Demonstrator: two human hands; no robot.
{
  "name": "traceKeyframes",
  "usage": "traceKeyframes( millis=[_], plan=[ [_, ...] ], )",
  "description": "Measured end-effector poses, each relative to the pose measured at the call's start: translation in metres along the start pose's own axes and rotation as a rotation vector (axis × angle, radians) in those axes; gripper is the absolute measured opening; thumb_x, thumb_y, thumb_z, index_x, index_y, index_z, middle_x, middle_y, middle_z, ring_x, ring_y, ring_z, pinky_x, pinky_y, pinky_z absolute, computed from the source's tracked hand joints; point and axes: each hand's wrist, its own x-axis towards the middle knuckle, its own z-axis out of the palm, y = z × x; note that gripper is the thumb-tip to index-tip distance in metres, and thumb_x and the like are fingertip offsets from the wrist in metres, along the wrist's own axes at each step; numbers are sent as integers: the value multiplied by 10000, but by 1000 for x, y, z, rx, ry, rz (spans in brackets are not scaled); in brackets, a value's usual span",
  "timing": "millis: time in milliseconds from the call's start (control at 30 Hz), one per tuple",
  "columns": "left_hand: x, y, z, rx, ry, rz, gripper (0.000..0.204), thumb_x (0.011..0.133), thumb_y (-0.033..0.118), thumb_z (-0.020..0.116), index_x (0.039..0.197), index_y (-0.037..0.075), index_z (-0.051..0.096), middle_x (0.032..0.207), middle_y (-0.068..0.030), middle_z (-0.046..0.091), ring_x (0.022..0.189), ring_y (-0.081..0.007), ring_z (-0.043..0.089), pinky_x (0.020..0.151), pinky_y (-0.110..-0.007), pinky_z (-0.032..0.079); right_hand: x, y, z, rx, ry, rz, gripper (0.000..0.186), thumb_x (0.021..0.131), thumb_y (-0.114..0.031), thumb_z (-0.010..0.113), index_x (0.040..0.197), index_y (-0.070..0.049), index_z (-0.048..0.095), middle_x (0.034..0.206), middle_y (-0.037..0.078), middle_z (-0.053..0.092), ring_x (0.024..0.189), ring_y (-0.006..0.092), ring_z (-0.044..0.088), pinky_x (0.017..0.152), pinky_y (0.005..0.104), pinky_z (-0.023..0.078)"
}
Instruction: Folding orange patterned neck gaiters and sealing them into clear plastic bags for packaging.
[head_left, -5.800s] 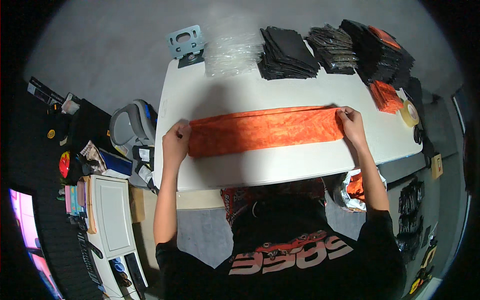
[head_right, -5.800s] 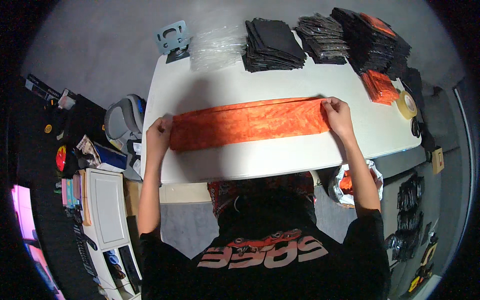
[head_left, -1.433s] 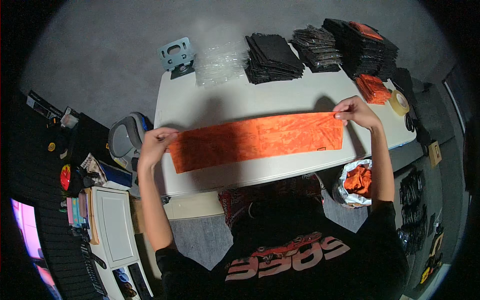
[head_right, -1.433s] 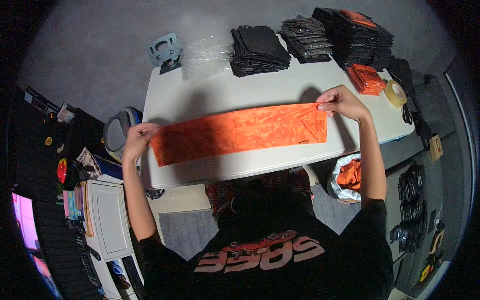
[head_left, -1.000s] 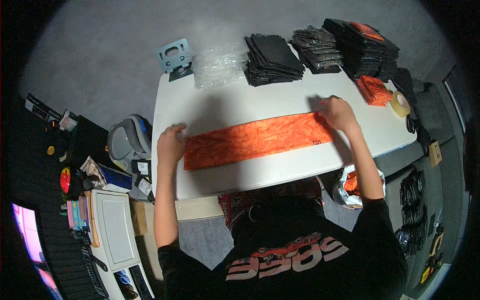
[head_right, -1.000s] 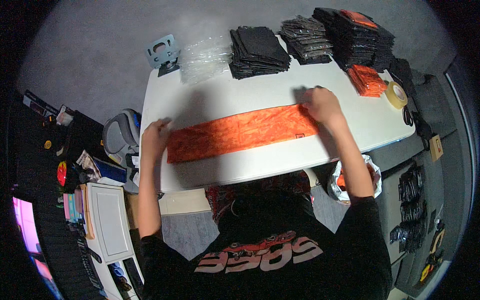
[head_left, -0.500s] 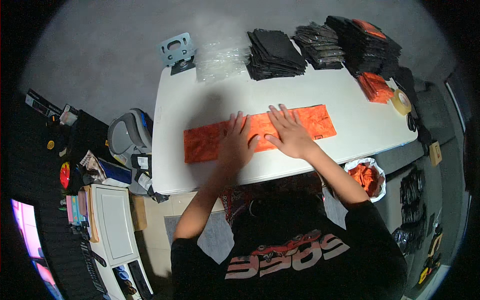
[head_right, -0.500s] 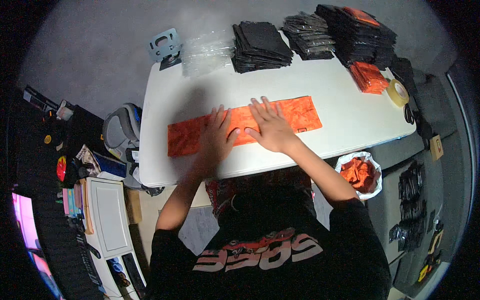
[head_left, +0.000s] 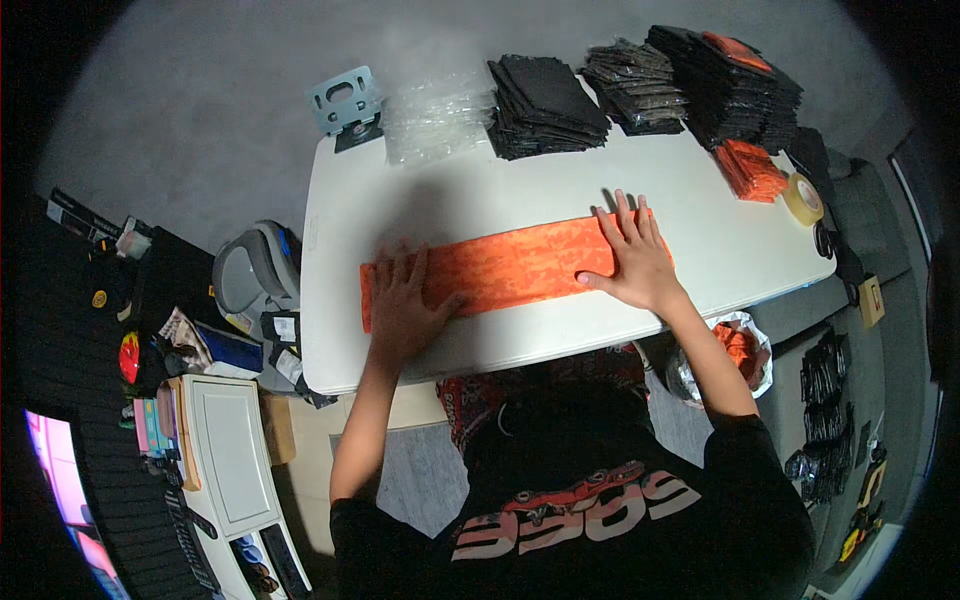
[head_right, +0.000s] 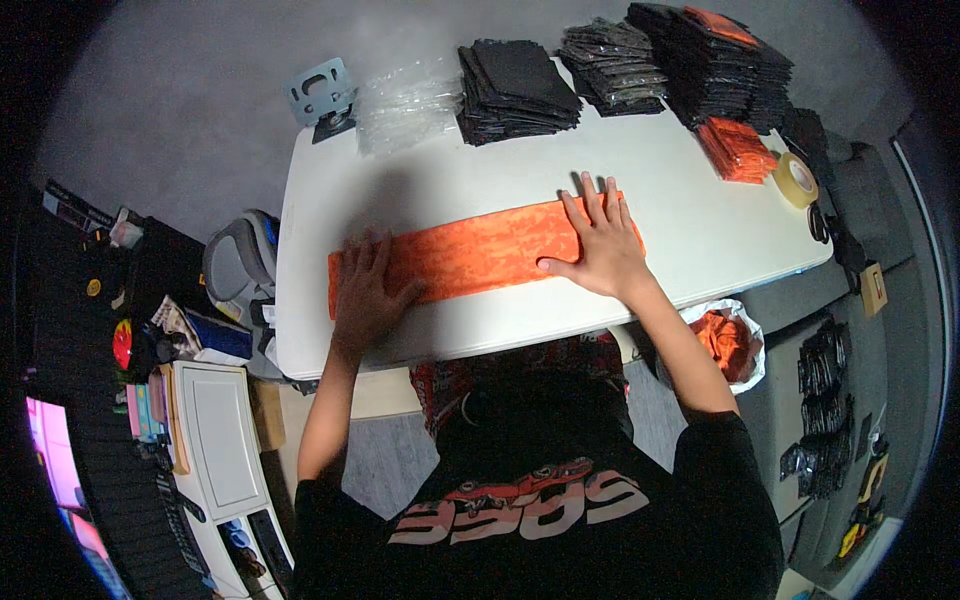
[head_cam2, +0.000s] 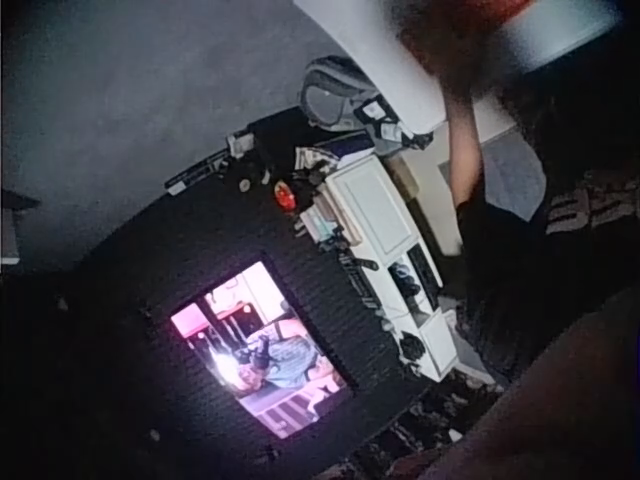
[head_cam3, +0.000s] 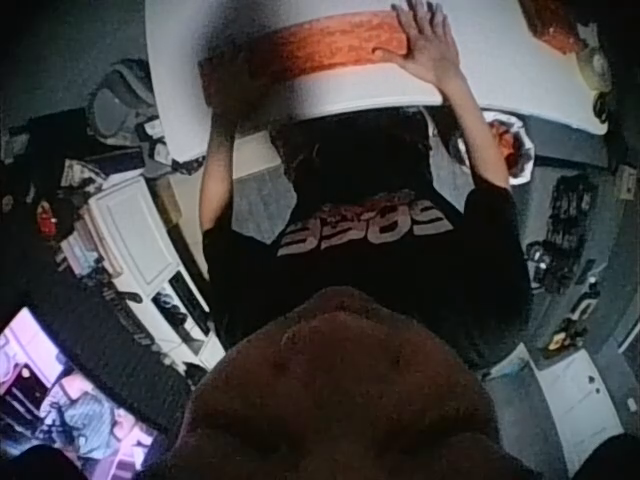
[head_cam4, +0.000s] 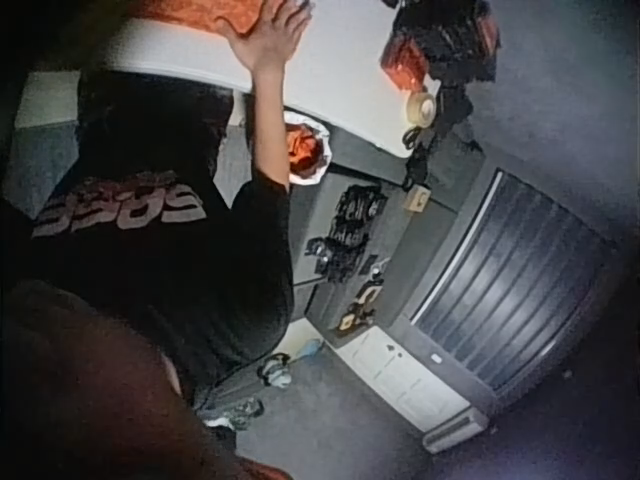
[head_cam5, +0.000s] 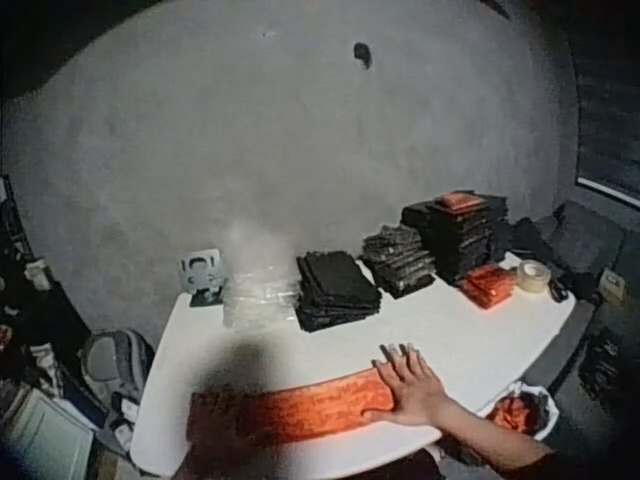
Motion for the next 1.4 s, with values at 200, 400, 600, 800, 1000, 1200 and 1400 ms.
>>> traceKeyframes(
  millis=[200,400,600,800,1000,1200,1400],
  plan=[
    [-2,-23,9,-117,63,-12,742,1007,483,614,1537,-11,456,1632,-281,351,1540,-486,256,1285,-574,155,4,3,-7,4,-86,20,1253,771,-942,523,1652,-85,281,1730,196,181,1594,458,101,1279,592,139],
    [-5,-37,14,-87,82,-9,638,1037,362,576,1470,-96,483,1576,-310,420,1492,-479,349,1282,-547,195,2,7,-8,-10,-97,28,1327,717,-971,539,1649,-65,272,1722,174,231,1596,420,148,1273,610,137],
    [-5,-23,7,12,60,-9,675,1028,379,576,1471,-117,458,1549,-338,429,1483,-487,356,1273,-560,209,5,1,-16,-55,-110,45,1369,677,-972,571,1643,-46,278,1718,184,239,1595,429,147,1250,675,109],
    [28,26,16,-108,163,310,560,1038,229,521,1450,-143,451,1547,-361,413,1504,-471,339,1256,-574,246,37,-80,-28,326,56,-460,626,1080,-342,476,1573,30,372,1662,253,317,1570,406,253,1281,541,209],
    [44,58,65,-222,72,288,586,1032,244,535,1477,-126,442,1581,-337,386,1521,-457,315,1240,-540,281,50,-90,24,269,-86,-531,687,1072,-381,486,1608,10,307,1688,202,291,1584,382,216,1297,516,178],
    [12,31,14,-177,27,126,804,956,534,647,1530,4,458,1634,-265,352,1537,-433,295,1246,-598,228,32,-41,1,139,-114,-372,1003,952,-724,515,1650,-54,254,1731,167,200,1606,387,135,1295,557,115],
    [-1,0,-18,27,-96,-45,915,921,644,637,1592,71,398,1669,-264,288,1553,-455,252,1273,-589,170,14,16,-11,19,-133,-157,1189,786,-889,584,1664,-153,265,1741,153,171,1599,435,111,1285,590,123]
  ],
)
